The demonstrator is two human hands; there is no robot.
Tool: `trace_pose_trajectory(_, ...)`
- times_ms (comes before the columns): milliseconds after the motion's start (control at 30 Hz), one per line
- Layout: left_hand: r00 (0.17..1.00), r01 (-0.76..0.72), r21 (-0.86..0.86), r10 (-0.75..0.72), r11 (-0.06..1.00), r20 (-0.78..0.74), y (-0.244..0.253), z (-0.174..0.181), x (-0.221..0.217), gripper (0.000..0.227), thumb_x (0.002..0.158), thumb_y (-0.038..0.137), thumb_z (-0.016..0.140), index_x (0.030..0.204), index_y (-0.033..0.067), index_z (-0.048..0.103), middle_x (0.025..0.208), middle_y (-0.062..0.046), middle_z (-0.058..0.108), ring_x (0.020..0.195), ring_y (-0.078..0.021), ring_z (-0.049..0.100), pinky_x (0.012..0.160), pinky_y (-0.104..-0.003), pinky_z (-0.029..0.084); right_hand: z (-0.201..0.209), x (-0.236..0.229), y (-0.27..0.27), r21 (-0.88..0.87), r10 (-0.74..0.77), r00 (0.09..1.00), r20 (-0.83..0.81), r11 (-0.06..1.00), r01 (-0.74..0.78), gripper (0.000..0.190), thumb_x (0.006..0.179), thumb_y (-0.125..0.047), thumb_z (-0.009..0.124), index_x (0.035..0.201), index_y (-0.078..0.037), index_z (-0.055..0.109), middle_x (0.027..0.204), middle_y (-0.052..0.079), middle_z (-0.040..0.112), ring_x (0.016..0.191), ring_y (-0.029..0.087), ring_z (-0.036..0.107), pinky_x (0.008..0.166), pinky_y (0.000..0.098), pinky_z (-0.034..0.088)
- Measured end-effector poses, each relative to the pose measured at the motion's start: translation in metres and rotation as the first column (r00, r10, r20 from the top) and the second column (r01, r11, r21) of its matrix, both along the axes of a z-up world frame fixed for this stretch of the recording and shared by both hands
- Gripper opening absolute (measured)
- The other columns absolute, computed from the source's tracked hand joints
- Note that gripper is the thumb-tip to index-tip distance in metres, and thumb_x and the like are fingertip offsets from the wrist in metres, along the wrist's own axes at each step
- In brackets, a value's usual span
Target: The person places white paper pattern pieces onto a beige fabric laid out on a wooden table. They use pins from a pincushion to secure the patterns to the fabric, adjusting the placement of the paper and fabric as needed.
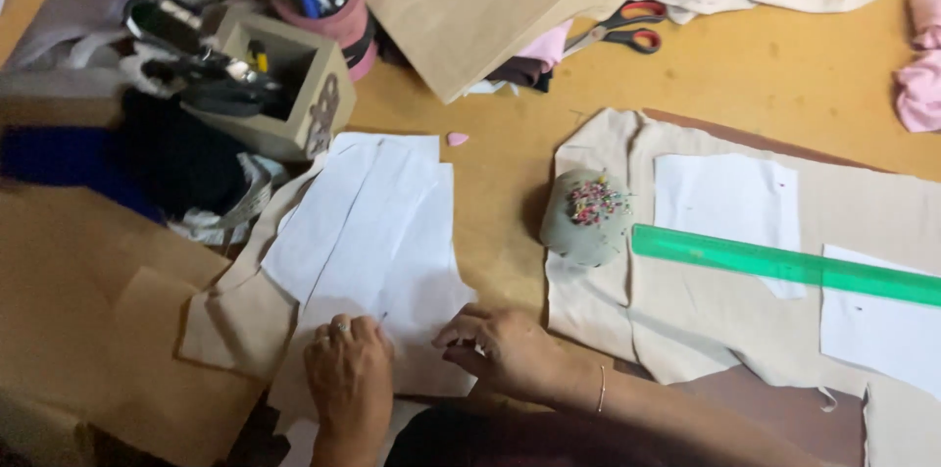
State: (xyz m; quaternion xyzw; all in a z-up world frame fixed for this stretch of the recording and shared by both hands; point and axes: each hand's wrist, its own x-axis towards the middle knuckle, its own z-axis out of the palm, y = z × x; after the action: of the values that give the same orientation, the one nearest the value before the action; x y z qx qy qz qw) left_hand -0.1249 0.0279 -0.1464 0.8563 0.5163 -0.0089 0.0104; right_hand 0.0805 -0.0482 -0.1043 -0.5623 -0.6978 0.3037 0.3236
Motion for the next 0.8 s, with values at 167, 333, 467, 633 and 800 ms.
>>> trace_pose_trajectory(167,0.972,0.011,0.318,-0.085,0.948,0.218,-0.008,-0.005,0.001,0.022,0.090,0.019,0.069,0.073,0.0178,0.055,0.075,-0.006,0.052,0.076,-0.0302,0.058,0.064,-0.044,0.044,0.005,0.007,-0.011,-0.269,-0.128,0.977,-0.173,0.960,0.079,0.020,0.095,-0.014,0.070,0.114,-0.012,0.069,0.099,0.001,0.080,0.078,0.011,0.077,0.071,0.0246,0.059)
trace_pose_trajectory(333,0.742,0.322,0.301,-0.437,0.898,0.508,-0.037,0.031,0.051,0.021,0.088,0.032,0.073,0.080,0.0163,0.062,0.083,-0.005,0.058,0.076,-0.0292,0.056,0.070,-0.047,0.046,0.048,0.015,-0.024,-0.221,-0.254,0.861,-0.439,0.960,0.171,0.030,0.099,-0.035,0.063,0.109,-0.009,0.074,0.100,0.004,0.078,0.089,0.014,0.074,0.080,0.0264,0.059)
trace_pose_trajectory(467,0.731,0.355,0.282,-0.453,0.891,0.511,-0.059,0.078,0.071,0.020,0.091,0.017,0.073,0.082,0.0134,0.055,0.082,-0.008,0.051,0.076,-0.0285,0.052,0.069,-0.043,0.042,0.033,0.028,-0.058,-0.392,-0.424,0.688,-0.589,0.894,0.215,0.020,0.091,-0.010,0.071,0.106,0.003,0.074,0.093,0.013,0.081,0.083,0.017,0.076,0.079,0.0297,0.067)
trace_pose_trajectory(633,0.808,0.354,0.391,-0.488,0.850,0.330,-0.037,0.074,0.071,0.021,0.089,-0.001,0.069,0.083,0.0126,0.054,0.085,-0.006,0.053,0.076,-0.0223,0.052,0.067,-0.036,0.044,0.018,0.051,-0.071,-0.468,-0.570,0.696,-0.436,0.804,0.366,0.017,0.089,-0.016,0.075,0.099,-0.004,0.080,0.083,0.008,0.081,0.072,0.014,0.075,0.068,0.0250,0.062)
trace_pose_trajectory(800,0.976,0.214,0.233,-0.198,0.949,-0.093,0.057,0.024,0.047,0.009,0.089,0.010,0.060,0.089,0.0175,0.064,0.094,-0.006,0.067,0.089,-0.0247,0.062,0.081,-0.040,0.045,0.025,0.086,-0.076,-0.238,-0.596,0.795,-0.113,0.793,0.561,0.017,0.085,-0.020,0.079,0.101,-0.014,0.077,0.087,-0.002,0.081,0.069,0.007,0.073,0.070,0.0214,0.059)
